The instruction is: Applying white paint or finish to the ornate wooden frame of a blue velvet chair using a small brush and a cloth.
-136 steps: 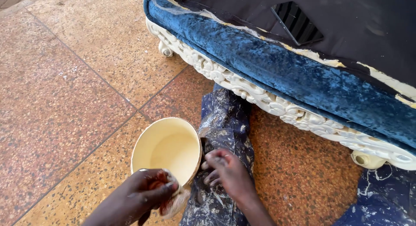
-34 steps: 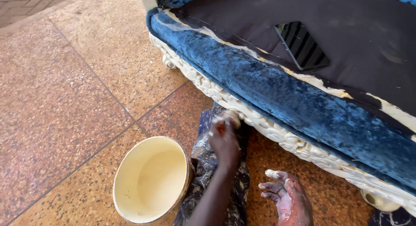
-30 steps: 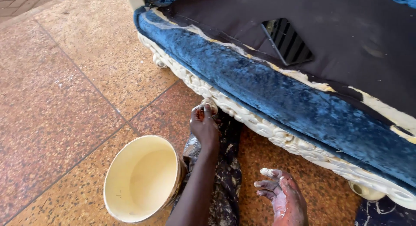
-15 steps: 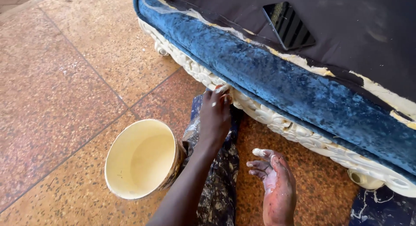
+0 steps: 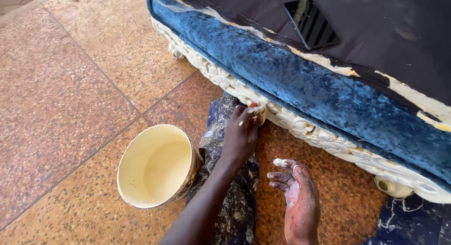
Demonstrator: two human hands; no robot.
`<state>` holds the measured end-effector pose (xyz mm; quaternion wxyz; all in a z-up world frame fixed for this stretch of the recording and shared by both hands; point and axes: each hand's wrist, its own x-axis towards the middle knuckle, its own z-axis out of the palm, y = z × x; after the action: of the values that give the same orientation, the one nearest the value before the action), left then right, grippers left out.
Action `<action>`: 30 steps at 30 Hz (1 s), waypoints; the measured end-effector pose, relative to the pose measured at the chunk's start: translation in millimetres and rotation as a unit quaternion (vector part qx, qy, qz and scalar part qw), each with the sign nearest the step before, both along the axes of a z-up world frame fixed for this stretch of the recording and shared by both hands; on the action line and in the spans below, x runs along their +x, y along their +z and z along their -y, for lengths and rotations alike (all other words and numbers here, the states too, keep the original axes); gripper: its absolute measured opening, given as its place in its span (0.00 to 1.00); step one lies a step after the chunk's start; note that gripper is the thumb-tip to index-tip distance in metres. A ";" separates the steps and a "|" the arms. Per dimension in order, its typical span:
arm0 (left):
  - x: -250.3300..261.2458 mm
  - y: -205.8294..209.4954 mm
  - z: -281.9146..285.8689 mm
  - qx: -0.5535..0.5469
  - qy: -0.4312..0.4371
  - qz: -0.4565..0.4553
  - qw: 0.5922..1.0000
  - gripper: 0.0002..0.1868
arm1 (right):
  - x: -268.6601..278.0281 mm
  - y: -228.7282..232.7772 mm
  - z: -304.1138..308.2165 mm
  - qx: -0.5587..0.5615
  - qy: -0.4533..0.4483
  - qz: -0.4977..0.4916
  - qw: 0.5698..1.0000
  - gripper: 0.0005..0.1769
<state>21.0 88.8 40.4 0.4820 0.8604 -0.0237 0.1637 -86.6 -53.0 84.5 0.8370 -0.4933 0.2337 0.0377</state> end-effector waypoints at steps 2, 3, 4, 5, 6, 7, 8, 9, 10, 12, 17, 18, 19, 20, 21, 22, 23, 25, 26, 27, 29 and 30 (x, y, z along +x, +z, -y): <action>-5.5 -16.4 8.5 -0.061 0.017 -0.024 0.998 0.20 | 0.8 -3.8 1.8 -0.001 -0.007 0.005 1.000 0.23; -9.8 -24.9 12.3 -0.120 0.039 -0.050 0.991 0.19 | 0.1 -5.6 2.5 -0.002 -0.010 0.009 1.000 0.23; -16.2 -21.3 21.7 -0.119 0.036 -0.051 0.991 0.19 | -0.7 -4.9 3.7 -0.001 -0.014 0.009 1.000 0.23; -22.5 -17.6 31.3 -0.216 0.037 -0.096 0.971 0.17 | -1.3 -4.0 5.1 -0.007 -0.012 0.003 1.000 0.24; -26.9 -13.5 41.6 -0.311 0.035 -0.139 0.940 0.16 | -0.6 -3.0 7.0 -0.014 -0.012 -0.002 1.000 0.25; -29.2 -11.2 49.6 -0.309 0.029 -0.140 0.940 0.16 | 0.5 -3.9 10.6 -0.012 -0.019 -0.001 1.000 0.25; -33.7 -9.6 57.5 -0.353 0.026 -0.144 0.924 0.15 | -0.2 -5.2 14.4 -0.016 -0.029 -0.009 0.999 0.25; -38.4 -8.3 65.6 -0.397 0.023 -0.149 0.905 0.15 | -1.0 -6.8 18.4 -0.019 -0.039 -0.018 0.999 0.25; -37.1 -14.0 68.9 -0.397 0.019 -0.153 0.905 0.15 | -3.6 -12.6 24.5 -0.020 -0.045 -0.020 0.999 0.25; -32.7 -25.4 77.9 -0.533 0.084 -0.204 0.817 0.21 | -7.1 -24.1 39.0 -0.019 -0.062 -0.008 0.998 0.22; -9.9 -49.7 85.4 -0.638 0.168 -0.154 0.736 0.20 | -15.3 -34.6 63.8 -0.035 -0.093 -0.006 0.995 0.23; -3.5 -59.8 88.8 -0.694 0.196 -0.115 0.683 0.17 | -18.1 -34.8 67.5 -0.045 -0.093 0.000 0.995 0.22; -12.1 -51.8 104.0 -0.694 0.199 -0.119 0.682 0.17 | -23.0 -38.2 71.6 -0.045 -0.093 -0.004 0.995 0.22; -16.3 -42.4 119.4 -0.662 0.204 -0.142 0.707 0.17 | -23.9 -41.2 76.0 -0.041 -0.109 0.011 0.993 0.23; -20.3 -32.6 134.8 -0.630 0.208 -0.166 0.730 0.18 | -24.6 -43.8 80.4 -0.037 -0.125 0.027 0.991 0.25; -32.1 -36.8 153.3 -0.629 0.205 -0.164 0.731 0.18 | -23.8 -52.2 89.0 -0.035 -0.126 0.030 0.991 0.25; -44.1 -41.3 171.7 -0.587 0.102 -0.154 0.788 0.11 | -23.0 -60.9 97.7 -0.060 -0.139 0.028 0.988 0.24; -62.4 -48.5 188.2 -0.533 0.000 -0.150 0.833 0.05 | -27.9 -68.7 110.2 -0.083 -0.154 0.018 0.984 0.22; -66.1 -50.1 188.6 -0.436 -0.001 -0.120 0.892 0.06 | -30.8 -67.2 116.6 -0.061 -0.164 0.029 0.984 0.21; -70.0 -51.3 189.1 -0.333 -0.003 -0.088 0.939 0.08 | -33.8 -65.3 123.1 -0.039 -0.173 0.041 0.983 0.20; -65.0 -39.1 171.2 -0.311 0.014 -0.028 0.950 0.06 | -36.7 -75.4 128.7 -0.038 -0.179 0.058 0.981 0.20; -65.3 -33.1 163.0 -0.287 0.032 0.028 0.957 0.05 | -41.1 -79.9 132.2 -0.037 -0.184 0.071 0.980 0.20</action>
<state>-44.2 -74.2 7.3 0.7021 0.6814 0.0385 0.2031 -127.7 -185.2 4.6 0.8250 -0.4742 0.2621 -0.1609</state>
